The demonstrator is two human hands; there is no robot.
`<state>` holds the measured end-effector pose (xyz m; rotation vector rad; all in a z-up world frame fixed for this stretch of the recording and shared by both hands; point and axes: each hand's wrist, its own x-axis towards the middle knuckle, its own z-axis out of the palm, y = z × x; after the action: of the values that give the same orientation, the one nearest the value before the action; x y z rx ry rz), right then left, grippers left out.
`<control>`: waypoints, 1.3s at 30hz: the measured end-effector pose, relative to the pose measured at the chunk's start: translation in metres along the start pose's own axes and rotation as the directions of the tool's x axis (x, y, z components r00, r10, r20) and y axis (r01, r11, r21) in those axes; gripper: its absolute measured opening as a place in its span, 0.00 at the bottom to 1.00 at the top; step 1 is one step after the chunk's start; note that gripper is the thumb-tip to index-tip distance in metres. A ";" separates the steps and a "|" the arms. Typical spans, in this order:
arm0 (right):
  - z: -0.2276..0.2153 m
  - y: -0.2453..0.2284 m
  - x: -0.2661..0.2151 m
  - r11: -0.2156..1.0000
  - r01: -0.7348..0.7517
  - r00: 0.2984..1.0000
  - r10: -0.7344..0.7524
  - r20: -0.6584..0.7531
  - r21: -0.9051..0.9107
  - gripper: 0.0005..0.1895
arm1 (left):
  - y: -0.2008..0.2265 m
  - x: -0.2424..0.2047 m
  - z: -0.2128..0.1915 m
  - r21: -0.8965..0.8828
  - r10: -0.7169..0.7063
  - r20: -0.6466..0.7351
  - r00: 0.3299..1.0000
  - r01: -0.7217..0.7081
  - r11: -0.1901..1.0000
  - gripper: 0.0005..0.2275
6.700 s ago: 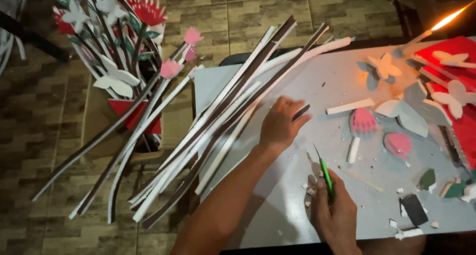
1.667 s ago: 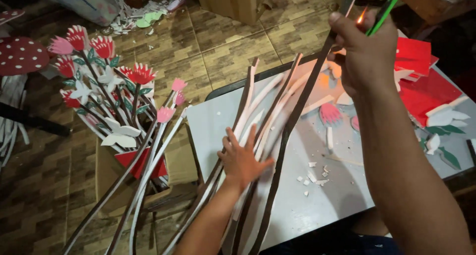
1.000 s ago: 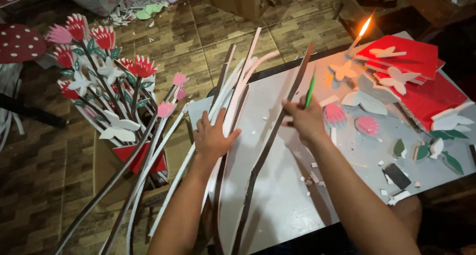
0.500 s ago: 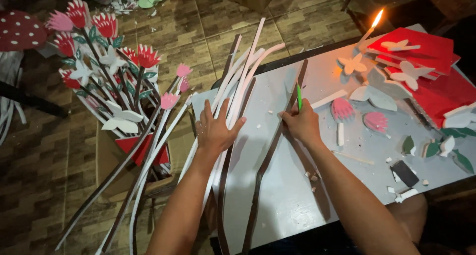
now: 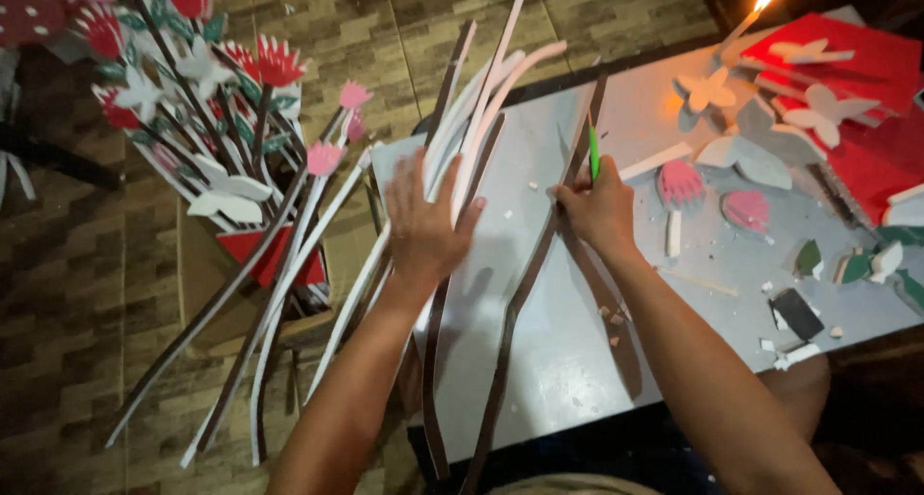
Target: Assembling decorative floral art using foam pieces, long stems, and a utility knife.
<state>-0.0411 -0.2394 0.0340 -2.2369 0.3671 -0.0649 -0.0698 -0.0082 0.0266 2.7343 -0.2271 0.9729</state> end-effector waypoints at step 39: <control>-0.088 -0.001 -0.016 0.979 -0.067 0.986 0.095 0.140 -0.194 0.24 | 0.078 -0.043 -0.033 -0.304 -0.021 0.764 0.644 0.390 0.869 0.20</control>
<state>-0.0708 -0.3007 0.0922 -2.3935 0.3966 0.1862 -0.1402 -0.0714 0.0369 2.4603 -0.2122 -0.3091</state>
